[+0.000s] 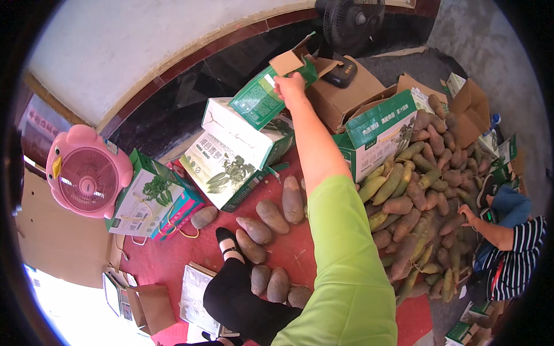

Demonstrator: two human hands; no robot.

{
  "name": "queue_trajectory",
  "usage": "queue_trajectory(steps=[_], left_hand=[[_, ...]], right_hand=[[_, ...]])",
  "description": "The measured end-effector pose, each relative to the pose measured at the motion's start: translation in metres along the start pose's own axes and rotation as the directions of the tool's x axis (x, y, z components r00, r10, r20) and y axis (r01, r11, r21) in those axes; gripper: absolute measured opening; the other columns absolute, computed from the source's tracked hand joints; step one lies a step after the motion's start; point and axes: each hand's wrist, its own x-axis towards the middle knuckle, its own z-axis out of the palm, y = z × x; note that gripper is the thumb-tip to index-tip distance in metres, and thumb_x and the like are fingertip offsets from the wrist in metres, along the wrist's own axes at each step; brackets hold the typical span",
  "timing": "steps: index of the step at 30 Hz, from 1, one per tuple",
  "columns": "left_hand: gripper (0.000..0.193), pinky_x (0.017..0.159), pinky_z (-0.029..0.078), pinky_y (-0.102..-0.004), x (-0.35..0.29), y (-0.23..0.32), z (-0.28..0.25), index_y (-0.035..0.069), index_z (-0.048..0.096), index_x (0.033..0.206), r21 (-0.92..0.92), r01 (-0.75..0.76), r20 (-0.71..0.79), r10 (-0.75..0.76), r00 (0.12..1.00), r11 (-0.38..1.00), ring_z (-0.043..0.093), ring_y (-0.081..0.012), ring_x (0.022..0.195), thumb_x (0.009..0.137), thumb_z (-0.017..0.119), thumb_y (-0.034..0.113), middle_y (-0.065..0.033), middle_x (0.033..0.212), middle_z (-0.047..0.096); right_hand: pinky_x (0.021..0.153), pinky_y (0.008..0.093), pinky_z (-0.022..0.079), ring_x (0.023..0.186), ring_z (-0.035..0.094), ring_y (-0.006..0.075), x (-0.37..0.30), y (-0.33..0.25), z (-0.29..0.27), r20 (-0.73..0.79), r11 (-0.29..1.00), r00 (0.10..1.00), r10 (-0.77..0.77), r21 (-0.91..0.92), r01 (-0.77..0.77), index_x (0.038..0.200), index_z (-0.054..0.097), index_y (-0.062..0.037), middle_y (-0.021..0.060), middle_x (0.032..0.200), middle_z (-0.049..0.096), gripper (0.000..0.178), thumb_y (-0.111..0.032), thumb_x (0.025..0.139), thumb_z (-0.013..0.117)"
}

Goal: Sort and package produce (radishes/lotus roots) from a pile into boxes after weighing them.

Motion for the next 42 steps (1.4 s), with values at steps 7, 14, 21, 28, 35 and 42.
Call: queue_trajectory(steps=[7,14,21,28,35,42], left_hand=[[0.040,0.101,0.036,-0.0459,-0.011,0.015,-0.020,0.004,0.057,0.120,0.052,0.006,-0.024,-0.005,1.000,0.999,0.045,-0.0402,0.119,0.091,0.051,0.031,-0.0235,0.127,0.050],[0.038,0.100,0.037,-0.0439,-0.028,0.065,-0.065,0.005,0.056,0.121,-0.014,0.010,-0.003,-0.010,1.000,1.000,0.047,-0.0377,0.118,0.093,0.049,0.031,-0.0219,0.125,0.052],[0.035,0.097,0.040,-0.0454,-0.039,0.007,-0.035,0.002,0.060,0.115,0.055,-0.147,-0.220,0.156,0.963,0.988,0.051,-0.0373,0.112,0.091,0.055,0.029,-0.0217,0.114,0.059],[0.038,0.099,0.034,-0.0482,-0.032,-0.004,-0.031,0.001,0.055,0.119,-0.044,-0.195,-0.185,0.184,0.965,0.980,0.044,-0.0386,0.118,0.086,0.057,0.018,-0.0218,0.119,0.052],[0.055,0.104,0.031,-0.0468,-0.010,0.023,-0.041,0.004,0.048,0.129,-0.431,-0.293,-0.178,0.237,0.955,0.854,0.039,-0.0371,0.124,0.077,0.065,0.009,-0.0183,0.129,0.048],[0.076,0.108,0.027,-0.0443,0.022,0.058,-0.079,0.010,0.037,0.139,-0.519,-0.336,-0.353,0.160,0.922,0.786,0.032,-0.0327,0.132,0.071,0.071,0.008,-0.0135,0.141,0.038]], right_hand=[[0.061,0.0319,0.051,0.070,0.064,0.0210,-0.092,-0.014,0.039,0.138,0.928,0.944,-0.301,-0.186,0.323,0.108,0.051,0.0043,0.0135,0.083,0.063,0.042,-0.010,0.073,0.069],[0.071,0.0381,0.049,0.076,0.065,0.0305,-0.229,-0.069,-0.018,0.433,0.671,0.815,-0.385,-0.475,0.569,0.107,0.053,-0.0002,0.0141,0.082,0.066,0.044,-0.017,0.071,0.071],[0.067,0.0455,0.048,0.077,0.061,0.0390,-0.285,-0.098,-0.076,0.507,0.124,0.665,-0.548,-0.737,0.665,0.092,0.048,-0.0050,0.0183,0.078,0.062,0.023,-0.005,0.073,0.062],[0.069,0.0481,0.046,0.083,0.059,0.0392,-0.357,-0.168,-0.080,0.681,-0.133,0.483,-0.551,-0.643,0.754,0.091,0.048,-0.0042,0.0190,0.081,0.059,0.020,0.003,0.073,0.054],[0.073,0.0426,0.048,0.083,0.059,0.0353,-0.413,-0.197,-0.051,0.813,-0.231,0.265,-0.519,-0.432,0.872,0.100,0.054,-0.0061,0.0158,0.083,0.060,0.029,0.003,0.073,0.055],[0.080,0.0387,0.048,0.094,0.058,0.0353,-0.430,-0.169,0.017,0.890,-0.113,0.101,-0.444,-0.167,0.979,0.111,0.054,-0.0052,0.0166,0.099,0.060,0.040,0.002,0.072,0.058]])
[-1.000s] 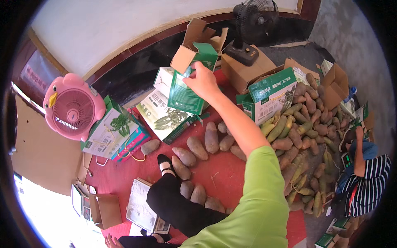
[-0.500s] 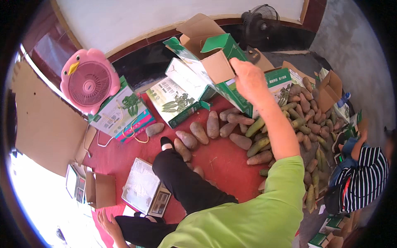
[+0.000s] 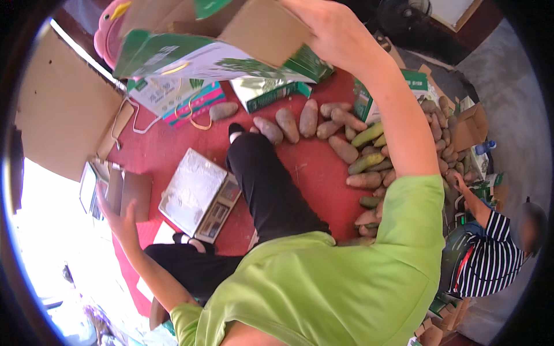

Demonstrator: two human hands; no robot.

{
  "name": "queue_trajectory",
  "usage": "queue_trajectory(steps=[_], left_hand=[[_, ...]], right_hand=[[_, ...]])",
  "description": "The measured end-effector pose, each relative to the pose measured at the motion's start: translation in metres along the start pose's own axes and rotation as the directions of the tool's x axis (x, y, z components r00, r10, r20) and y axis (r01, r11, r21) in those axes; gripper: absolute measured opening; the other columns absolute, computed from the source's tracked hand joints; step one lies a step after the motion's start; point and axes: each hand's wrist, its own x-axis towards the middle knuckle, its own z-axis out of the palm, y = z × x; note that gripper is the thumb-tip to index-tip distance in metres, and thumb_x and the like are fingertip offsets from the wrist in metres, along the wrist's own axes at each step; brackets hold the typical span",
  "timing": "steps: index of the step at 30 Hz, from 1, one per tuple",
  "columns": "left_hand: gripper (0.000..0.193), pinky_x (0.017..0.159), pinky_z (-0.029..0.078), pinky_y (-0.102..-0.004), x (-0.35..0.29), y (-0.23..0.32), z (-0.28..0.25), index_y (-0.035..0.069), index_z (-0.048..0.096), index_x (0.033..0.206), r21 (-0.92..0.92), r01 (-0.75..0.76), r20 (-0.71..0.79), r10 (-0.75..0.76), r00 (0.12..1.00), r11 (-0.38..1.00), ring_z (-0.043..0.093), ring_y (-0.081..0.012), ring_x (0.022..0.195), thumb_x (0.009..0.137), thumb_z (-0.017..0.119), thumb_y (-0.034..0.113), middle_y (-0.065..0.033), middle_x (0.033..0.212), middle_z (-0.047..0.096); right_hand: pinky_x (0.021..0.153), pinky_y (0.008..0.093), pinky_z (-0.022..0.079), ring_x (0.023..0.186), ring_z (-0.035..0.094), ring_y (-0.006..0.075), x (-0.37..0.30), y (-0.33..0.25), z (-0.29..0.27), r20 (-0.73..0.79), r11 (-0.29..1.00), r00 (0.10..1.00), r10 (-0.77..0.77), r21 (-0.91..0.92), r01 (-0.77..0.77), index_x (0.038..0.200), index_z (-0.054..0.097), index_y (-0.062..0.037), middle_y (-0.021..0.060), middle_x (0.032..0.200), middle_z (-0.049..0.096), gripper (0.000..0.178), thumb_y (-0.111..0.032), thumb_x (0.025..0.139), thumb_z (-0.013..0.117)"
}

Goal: Sort and package produce (radishes/lotus roots) from a pile into boxes after weighing them.

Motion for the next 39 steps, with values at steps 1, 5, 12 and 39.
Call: queue_trajectory(steps=[1,5,12,39], left_hand=[[0.079,0.108,0.027,-0.0442,0.003,0.000,-0.004,0.010,0.036,0.140,-0.006,-0.032,-0.071,0.031,0.997,0.999,0.031,-0.0321,0.132,0.070,0.072,0.007,-0.0126,0.142,0.038],[0.078,0.108,0.028,-0.0427,0.007,-0.006,-0.028,0.010,0.038,0.139,0.114,-0.055,-0.157,0.072,0.985,0.992,0.034,-0.0305,0.131,0.069,0.072,0.006,-0.0114,0.141,0.040],[0.031,0.085,0.044,-0.0363,-0.038,-0.060,-0.041,-0.002,0.061,0.104,0.116,0.239,0.494,-0.265,0.828,0.964,0.059,-0.0273,0.095,0.074,0.070,0.002,-0.0134,0.107,0.063],[0.025,0.072,0.049,-0.0431,-0.065,-0.007,0.075,0.013,0.063,0.108,0.732,-0.188,0.438,-0.242,0.866,0.654,0.061,-0.0288,0.091,0.085,0.054,0.012,-0.0063,0.101,0.062]], right_hand=[[0.081,0.0380,0.048,0.096,0.059,0.0341,0.005,-0.006,0.016,-0.027,0.997,0.997,-0.074,0.006,0.074,0.112,0.055,-0.0056,0.0157,0.101,0.061,0.040,0.000,0.072,0.058],[0.080,0.0404,0.047,0.092,0.057,0.0371,0.036,-0.036,0.064,0.122,0.932,0.940,-0.318,0.224,0.286,0.109,0.055,-0.0014,0.0186,0.098,0.061,0.039,-0.006,0.071,0.059],[0.080,0.0384,0.049,0.096,0.060,0.0309,0.036,-0.089,0.183,0.135,0.808,0.922,-0.363,0.539,0.239,0.113,0.056,-0.0106,0.0115,0.104,0.062,0.039,-0.003,0.074,0.057],[0.078,0.0420,0.049,0.091,0.062,0.0349,-0.535,-0.062,0.187,0.668,0.281,0.060,0.742,-0.229,-0.932,0.100,0.062,-0.0059,0.0177,0.094,0.065,0.024,-0.010,0.077,0.059]])
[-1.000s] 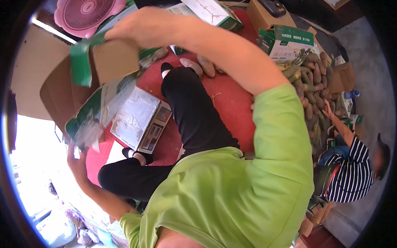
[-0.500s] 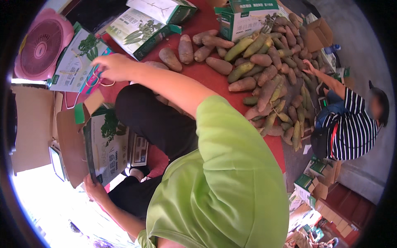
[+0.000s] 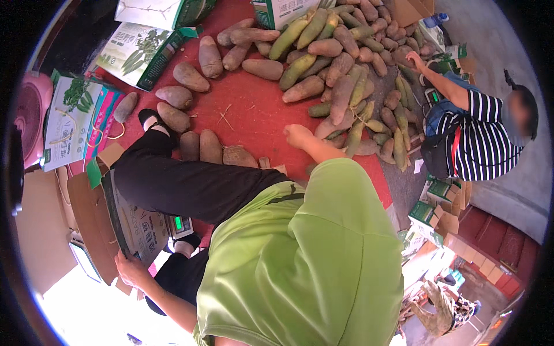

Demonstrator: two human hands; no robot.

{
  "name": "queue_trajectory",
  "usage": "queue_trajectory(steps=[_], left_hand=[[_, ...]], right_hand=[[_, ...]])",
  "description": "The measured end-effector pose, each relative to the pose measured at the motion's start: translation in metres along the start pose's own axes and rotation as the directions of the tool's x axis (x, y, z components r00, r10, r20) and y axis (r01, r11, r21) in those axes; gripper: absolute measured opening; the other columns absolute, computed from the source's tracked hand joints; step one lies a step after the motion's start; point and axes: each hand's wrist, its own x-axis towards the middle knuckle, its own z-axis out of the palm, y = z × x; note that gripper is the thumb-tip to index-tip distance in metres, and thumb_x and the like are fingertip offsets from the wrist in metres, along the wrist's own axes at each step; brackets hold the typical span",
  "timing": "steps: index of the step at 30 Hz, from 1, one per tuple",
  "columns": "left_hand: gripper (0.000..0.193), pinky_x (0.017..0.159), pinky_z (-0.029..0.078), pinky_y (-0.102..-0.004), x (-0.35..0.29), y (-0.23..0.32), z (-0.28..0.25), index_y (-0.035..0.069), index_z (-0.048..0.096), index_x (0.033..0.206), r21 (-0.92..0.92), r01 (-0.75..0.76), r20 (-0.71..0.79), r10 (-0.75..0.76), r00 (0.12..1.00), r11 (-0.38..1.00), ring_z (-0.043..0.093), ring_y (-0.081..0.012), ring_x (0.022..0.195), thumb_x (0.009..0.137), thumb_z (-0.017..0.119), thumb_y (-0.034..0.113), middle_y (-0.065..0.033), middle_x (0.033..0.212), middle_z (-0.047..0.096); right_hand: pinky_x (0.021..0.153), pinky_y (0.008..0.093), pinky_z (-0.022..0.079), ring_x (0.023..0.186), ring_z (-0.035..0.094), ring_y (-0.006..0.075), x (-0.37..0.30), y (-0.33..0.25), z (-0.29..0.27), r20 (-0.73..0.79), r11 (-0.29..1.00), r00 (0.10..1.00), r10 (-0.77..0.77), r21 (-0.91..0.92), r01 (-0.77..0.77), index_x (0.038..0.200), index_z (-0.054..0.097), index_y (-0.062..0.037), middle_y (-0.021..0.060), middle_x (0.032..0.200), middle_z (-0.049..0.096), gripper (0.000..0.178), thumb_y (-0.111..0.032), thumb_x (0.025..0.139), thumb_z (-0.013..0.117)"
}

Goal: Sort and package produce (radishes/lotus roots) from a pile into boxes after weighing them.

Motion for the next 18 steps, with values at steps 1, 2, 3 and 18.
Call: queue_trajectory(steps=[1,2,3,18], left_hand=[[0.026,0.073,0.049,-0.0432,-0.001,-0.003,-0.002,0.012,0.063,0.109,0.008,0.014,0.009,-0.014,1.000,1.000,0.061,-0.0293,0.092,0.085,0.054,0.012,-0.0070,0.101,0.062],[0.026,0.073,0.049,-0.0432,-0.001,-0.005,-0.001,0.012,0.063,0.109,0.016,0.015,0.011,-0.015,1.000,1.000,0.061,-0.0293,0.092,0.085,0.054,0.012,-0.0070,0.101,0.062],[0.026,0.073,0.048,-0.0430,-0.002,-0.008,0.001,0.011,0.063,0.109,0.028,0.008,0.005,-0.008,1.000,1.000,0.061,-0.0298,0.092,0.084,0.055,0.012,-0.0077,0.101,0.062],[0.027,0.074,0.048,-0.0423,-0.003,-0.007,0.009,0.009,0.062,0.110,0.053,0.003,-0.032,-0.001,0.999,0.999,0.061,-0.0311,0.092,0.084,0.055,0.011,-0.0107,0.100,0.062]], right_hand=[[0.077,0.0422,0.049,0.090,0.063,0.0340,-0.007,0.014,0.006,-0.024,0.999,0.999,0.039,0.033,-0.039,0.100,0.063,-0.0057,0.0174,0.092,0.066,0.024,-0.010,0.077,0.059],[0.076,0.0423,0.050,0.089,0.063,0.0332,-0.012,0.028,0.010,-0.045,0.995,0.996,0.079,0.066,-0.076,0.100,0.063,-0.0056,0.0171,0.090,0.066,0.024,-0.010,0.077,0.059],[0.076,0.0423,0.050,0.089,0.063,0.0332,-0.016,0.034,0.009,-0.039,0.994,0.996,0.078,0.074,-0.075,0.100,0.063,-0.0056,0.0171,0.090,0.066,0.024,-0.010,0.077,0.059],[0.091,0.0400,0.044,0.107,0.056,0.0346,-0.020,0.120,-0.069,-0.519,0.695,0.467,0.716,0.592,-0.408,0.121,0.047,-0.0008,0.0217,0.118,0.055,0.071,-0.031,0.065,0.080]])
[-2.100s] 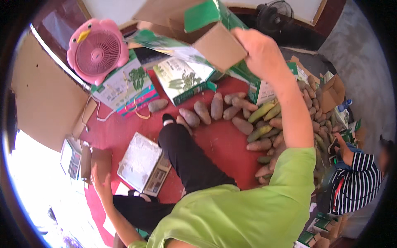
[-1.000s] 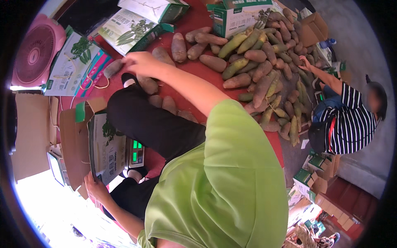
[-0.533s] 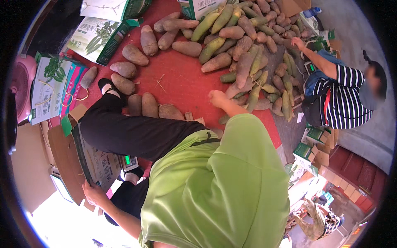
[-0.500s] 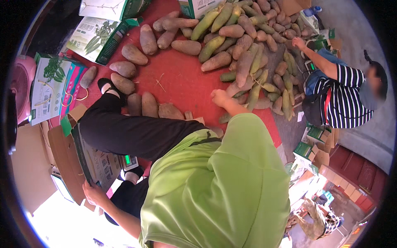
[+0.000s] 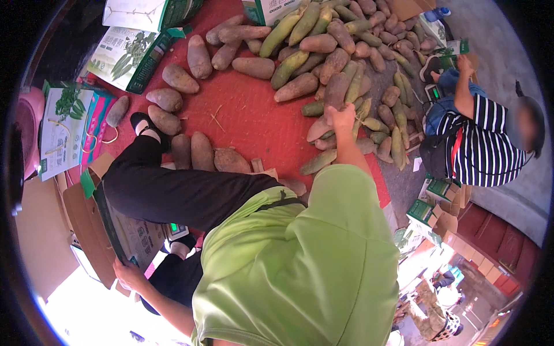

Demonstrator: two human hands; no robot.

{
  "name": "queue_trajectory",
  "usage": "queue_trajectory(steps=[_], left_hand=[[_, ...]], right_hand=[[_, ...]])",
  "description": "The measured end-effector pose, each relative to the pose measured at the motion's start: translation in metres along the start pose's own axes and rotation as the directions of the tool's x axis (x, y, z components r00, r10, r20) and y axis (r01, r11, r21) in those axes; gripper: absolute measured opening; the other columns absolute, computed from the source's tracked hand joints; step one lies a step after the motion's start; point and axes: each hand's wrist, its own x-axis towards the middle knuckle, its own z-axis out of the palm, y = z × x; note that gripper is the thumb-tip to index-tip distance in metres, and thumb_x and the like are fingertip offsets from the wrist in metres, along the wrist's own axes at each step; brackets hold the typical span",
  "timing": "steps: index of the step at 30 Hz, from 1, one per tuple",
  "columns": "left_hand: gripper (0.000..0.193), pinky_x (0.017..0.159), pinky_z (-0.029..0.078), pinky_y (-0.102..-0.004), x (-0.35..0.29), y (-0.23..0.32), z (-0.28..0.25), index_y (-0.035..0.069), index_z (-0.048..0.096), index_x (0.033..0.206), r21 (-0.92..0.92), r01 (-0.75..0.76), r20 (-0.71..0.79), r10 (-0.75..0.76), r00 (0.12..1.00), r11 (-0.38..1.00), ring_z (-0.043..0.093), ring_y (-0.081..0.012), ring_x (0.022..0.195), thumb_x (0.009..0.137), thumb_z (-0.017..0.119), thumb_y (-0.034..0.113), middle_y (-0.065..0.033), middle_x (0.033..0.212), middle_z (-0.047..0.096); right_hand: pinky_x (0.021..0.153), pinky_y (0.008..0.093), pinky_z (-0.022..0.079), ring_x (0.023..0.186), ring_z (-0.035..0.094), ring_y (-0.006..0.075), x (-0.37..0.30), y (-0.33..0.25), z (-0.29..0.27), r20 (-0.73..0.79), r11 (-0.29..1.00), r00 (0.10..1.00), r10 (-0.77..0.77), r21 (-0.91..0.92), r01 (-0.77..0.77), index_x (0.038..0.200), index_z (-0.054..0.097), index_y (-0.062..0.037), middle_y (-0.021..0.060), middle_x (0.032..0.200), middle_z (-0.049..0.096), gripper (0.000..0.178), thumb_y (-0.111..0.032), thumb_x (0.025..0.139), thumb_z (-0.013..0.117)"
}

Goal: Sort and package produce (radishes/lotus roots) from a pile into boxes after weighing them.

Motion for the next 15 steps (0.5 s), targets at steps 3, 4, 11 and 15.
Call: queue_trajectory(steps=[3,4,11,15], left_hand=[[0.026,0.073,0.048,-0.0420,0.001,0.000,0.001,0.009,0.062,0.109,0.019,-0.021,-0.008,0.021,1.000,1.000,0.062,-0.0309,0.091,0.084,0.055,0.011,-0.0105,0.100,0.062],[0.025,0.073,0.048,-0.0420,0.001,0.001,0.000,0.008,0.062,0.109,0.022,-0.031,-0.012,0.031,0.999,0.999,0.062,-0.0307,0.091,0.084,0.055,0.011,-0.0104,0.099,0.062],[0.024,0.073,0.048,-0.0420,0.001,0.001,0.000,0.009,0.062,0.107,0.024,-0.003,-0.015,0.003,1.000,1.000,0.061,-0.0303,0.089,0.084,0.056,0.010,-0.0098,0.097,0.061],[0.026,0.077,0.048,-0.0419,0.005,-0.007,0.010,0.010,0.062,0.107,-0.024,-0.008,-0.010,0.008,1.000,1.000,0.060,-0.0307,0.091,0.082,0.055,0.008,-0.0100,0.096,0.061]], right_hand=[[0.095,0.0395,0.042,0.112,0.052,0.0363,0.011,-0.006,0.004,-0.005,0.997,0.997,0.071,0.019,-0.070,0.125,0.043,0.0008,0.0243,0.123,0.051,0.083,-0.035,0.061,0.082],[0.095,0.0395,0.042,0.112,0.052,0.0363,0.015,-0.006,0.006,-0.003,0.997,0.998,0.068,0.019,-0.068,0.125,0.043,0.0008,0.0243,0.123,0.051,0.083,-0.035,0.061,0.082],[0.099,0.0384,0.040,0.119,0.049,0.0353,0.029,-0.003,0.024,0.015,0.983,0.993,0.121,0.135,-0.122,0.133,0.035,0.0033,0.0255,0.128,0.048,0.095,-0.032,0.060,0.084],[0.095,0.0378,0.043,0.112,0.054,0.0320,0.059,0.026,0.037,0.083,0.949,0.985,0.151,0.269,-0.168,0.127,0.042,0.0070,0.0223,0.120,0.055,0.084,-0.018,0.060,0.085]])
